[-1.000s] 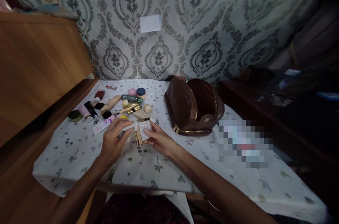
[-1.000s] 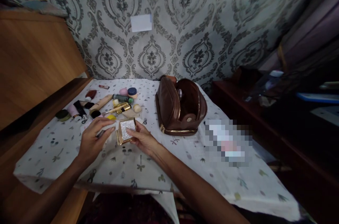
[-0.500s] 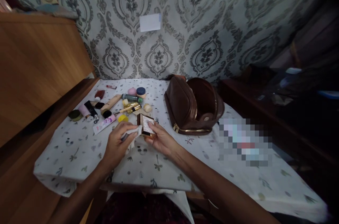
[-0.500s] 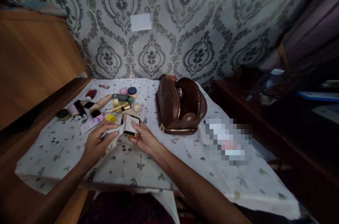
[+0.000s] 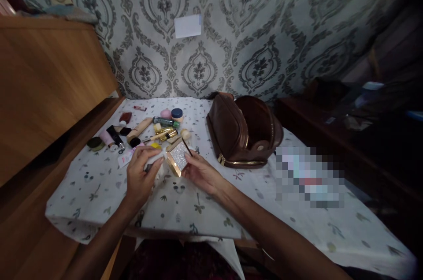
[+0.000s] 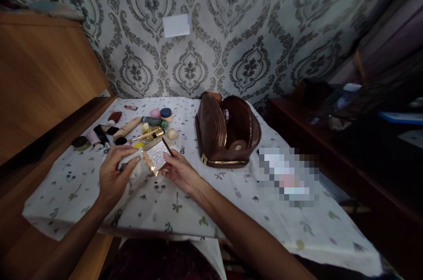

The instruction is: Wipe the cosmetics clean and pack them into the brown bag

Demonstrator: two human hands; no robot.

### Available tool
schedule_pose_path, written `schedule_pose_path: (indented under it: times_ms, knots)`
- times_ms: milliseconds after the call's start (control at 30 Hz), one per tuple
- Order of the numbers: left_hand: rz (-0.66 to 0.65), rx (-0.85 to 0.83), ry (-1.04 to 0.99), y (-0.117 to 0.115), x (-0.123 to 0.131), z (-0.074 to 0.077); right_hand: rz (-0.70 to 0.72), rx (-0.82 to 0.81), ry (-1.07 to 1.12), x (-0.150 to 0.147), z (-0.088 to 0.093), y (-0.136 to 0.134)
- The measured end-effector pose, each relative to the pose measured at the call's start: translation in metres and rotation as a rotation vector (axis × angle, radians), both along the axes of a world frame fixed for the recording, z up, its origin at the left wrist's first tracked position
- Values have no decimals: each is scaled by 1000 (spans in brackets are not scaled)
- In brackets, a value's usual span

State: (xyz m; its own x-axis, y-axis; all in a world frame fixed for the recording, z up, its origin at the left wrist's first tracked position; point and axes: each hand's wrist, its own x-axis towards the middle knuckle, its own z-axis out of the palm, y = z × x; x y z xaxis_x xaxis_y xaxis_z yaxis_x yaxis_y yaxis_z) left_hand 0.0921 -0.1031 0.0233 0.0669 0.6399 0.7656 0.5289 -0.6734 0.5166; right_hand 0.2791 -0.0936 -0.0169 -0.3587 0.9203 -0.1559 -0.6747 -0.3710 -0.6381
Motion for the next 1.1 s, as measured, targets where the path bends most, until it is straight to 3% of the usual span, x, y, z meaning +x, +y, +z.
schedule_pose_path:
  times_ms: [200, 400, 567, 800, 967, 1100]
  knots:
    - [31, -69, 12, -2, -2, 1, 68, 29, -70, -3, 3, -3]
    - [-147, -87, 86, -8, 1, -3, -15, 34, -25, -4, -1, 2]
    - [-205, -100, 114, -12, 1, -8, -47, 20, 6, -3, -4, 3]
    - [-180, -115, 130, -13, -2, -14, -84, -11, 16, -4, -2, 1]
    - [-126, -107, 116, -11, -1, -17, 10, -113, 7, -1, -4, 4]
    - [-44, -109, 70, -8, -2, -15, 2, -85, 9, 2, -2, 3]
